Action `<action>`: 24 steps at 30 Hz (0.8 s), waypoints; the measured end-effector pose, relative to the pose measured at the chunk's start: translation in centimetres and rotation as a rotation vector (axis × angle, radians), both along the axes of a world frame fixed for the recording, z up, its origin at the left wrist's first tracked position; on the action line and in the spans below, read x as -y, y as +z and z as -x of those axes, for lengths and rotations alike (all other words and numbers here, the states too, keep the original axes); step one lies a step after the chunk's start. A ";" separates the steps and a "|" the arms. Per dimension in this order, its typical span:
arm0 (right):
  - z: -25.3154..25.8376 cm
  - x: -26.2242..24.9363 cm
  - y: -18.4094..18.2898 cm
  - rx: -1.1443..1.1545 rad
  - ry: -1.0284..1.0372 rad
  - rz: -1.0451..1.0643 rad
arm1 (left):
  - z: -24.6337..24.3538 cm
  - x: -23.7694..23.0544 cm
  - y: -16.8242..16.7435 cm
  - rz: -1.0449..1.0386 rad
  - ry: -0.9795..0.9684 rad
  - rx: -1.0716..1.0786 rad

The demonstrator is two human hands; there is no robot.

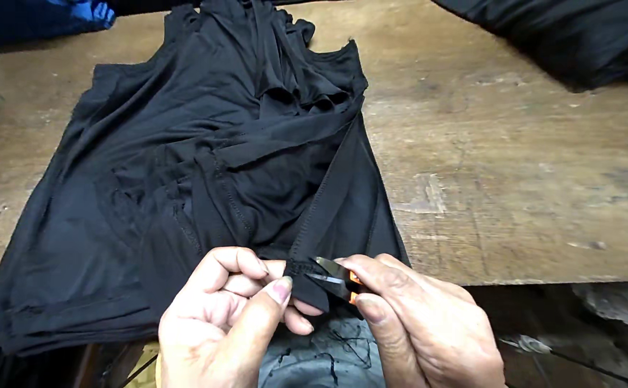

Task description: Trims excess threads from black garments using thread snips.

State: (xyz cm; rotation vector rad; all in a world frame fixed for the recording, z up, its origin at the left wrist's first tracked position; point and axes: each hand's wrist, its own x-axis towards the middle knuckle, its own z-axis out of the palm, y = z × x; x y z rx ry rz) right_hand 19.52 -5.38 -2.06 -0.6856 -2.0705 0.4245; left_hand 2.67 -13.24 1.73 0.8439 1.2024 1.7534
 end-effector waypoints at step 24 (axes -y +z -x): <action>-0.2 0.5 -0.4 0.003 0.000 0.003 | -0.1 0.0 -0.6 0.016 0.002 -0.059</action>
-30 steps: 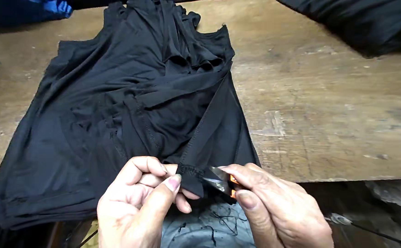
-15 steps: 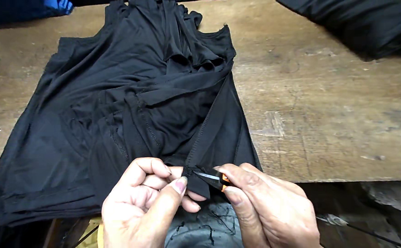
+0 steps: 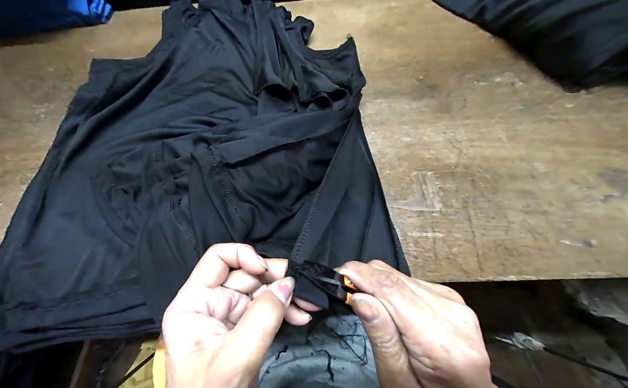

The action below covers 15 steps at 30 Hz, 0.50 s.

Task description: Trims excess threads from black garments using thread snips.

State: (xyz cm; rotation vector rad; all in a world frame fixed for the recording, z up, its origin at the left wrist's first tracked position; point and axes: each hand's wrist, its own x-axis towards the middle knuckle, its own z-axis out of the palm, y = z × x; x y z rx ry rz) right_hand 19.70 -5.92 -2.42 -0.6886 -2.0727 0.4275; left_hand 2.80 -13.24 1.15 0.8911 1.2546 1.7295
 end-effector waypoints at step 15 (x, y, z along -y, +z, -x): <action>-0.7 0.3 -0.1 -0.627 0.175 0.781 | 0.2 0.3 0.7 0.017 -0.018 -0.131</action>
